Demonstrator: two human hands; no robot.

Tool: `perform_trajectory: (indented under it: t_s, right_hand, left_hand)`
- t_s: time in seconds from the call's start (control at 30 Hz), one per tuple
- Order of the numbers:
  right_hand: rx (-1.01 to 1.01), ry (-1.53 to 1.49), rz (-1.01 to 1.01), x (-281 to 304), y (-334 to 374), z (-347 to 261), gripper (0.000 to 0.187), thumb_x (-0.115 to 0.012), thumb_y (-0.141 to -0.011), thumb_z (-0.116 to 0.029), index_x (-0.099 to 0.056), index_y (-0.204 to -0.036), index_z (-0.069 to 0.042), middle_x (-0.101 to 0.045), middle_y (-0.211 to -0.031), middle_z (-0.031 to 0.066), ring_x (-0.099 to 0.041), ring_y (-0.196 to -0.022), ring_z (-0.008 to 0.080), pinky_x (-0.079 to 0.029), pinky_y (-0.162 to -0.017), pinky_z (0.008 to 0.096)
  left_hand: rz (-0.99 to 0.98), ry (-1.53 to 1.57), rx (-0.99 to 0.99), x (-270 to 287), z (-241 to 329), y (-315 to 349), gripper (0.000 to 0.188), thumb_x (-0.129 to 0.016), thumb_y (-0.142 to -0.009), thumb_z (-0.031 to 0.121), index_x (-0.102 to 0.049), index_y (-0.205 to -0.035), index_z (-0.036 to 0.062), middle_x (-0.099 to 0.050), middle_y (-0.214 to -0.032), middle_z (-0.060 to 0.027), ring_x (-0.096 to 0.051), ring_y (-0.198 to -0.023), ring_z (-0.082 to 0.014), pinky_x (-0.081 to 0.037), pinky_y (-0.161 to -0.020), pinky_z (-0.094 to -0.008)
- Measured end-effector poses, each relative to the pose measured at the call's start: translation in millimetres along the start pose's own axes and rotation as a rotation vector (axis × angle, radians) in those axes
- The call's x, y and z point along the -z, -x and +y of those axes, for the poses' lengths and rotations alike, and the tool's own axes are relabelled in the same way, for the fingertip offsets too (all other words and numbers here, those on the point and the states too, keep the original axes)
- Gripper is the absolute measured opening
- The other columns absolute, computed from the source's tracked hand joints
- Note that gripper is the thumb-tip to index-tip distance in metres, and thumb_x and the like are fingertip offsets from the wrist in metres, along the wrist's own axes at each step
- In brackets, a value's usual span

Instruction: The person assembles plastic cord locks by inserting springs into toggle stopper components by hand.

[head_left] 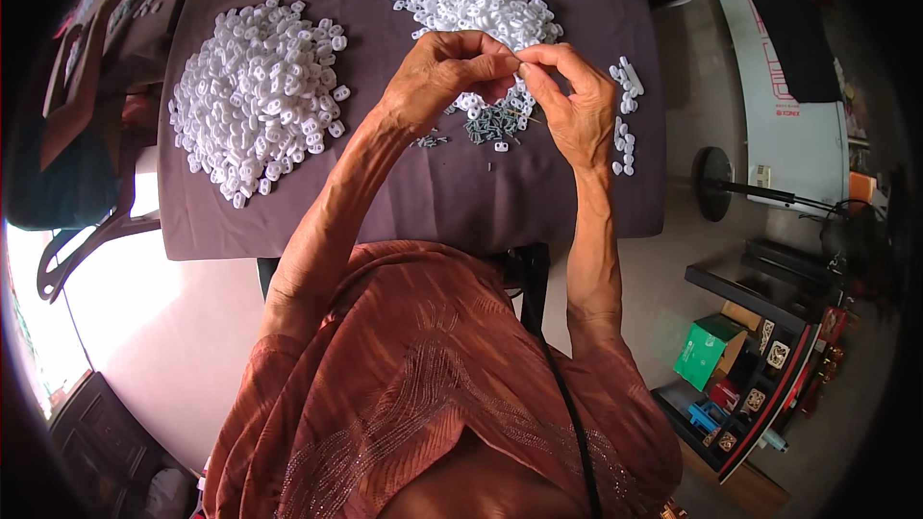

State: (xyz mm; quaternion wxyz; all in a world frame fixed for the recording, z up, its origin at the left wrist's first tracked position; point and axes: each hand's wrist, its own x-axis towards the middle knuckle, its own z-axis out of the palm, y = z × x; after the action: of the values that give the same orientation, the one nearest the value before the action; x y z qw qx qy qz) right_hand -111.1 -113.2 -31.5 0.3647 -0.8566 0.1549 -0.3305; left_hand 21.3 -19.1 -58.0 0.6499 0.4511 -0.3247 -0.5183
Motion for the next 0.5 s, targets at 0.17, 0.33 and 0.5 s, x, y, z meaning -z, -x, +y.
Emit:
perform_trajectory:
  t_s: [0.17,0.33,0.5]
  right_hand:
    - [-0.294,-0.345,0.075,3,14,17,0.01,-0.058,-0.081,-0.007,-0.058,-0.087,0.0,-0.061,-0.076,0.0045,-0.058,-0.071,0.0097,-0.045,-0.069,0.0207]
    - [-0.372,-0.311,0.042,13,29,26,0.009,-0.057,-0.081,-0.006,-0.058,-0.088,0.001,-0.061,-0.075,0.0051,-0.058,-0.071,0.0103,-0.046,-0.07,0.0214]
    - [-0.394,-0.33,0.036,12,36,28,0.009,-0.056,-0.081,-0.005,-0.058,-0.088,0.001,-0.061,-0.075,0.0047,-0.058,-0.071,0.0096,-0.046,-0.07,0.0206]
  left_hand:
    - [0.041,-0.292,-0.097,-3,-40,-5,0.013,-0.059,-0.081,0.015,-0.061,-0.085,0.0021,-0.06,-0.074,-0.003,-0.056,-0.065,-0.0112,-0.046,-0.065,-0.0252]
    - [-0.15,-1.201,-0.321,-20,-93,7,0.014,-0.06,-0.07,0.012,-0.06,-0.082,0.0045,-0.056,-0.078,-0.0095,-0.056,-0.078,-0.0255,-0.048,-0.063,-0.0363]
    - [-0.21,-1.433,-0.32,-22,-108,4,0.005,-0.052,-0.07,0.007,-0.055,-0.07,0.0038,-0.054,-0.084,-0.0122,-0.054,-0.083,-0.0273,-0.048,-0.063,-0.0368]
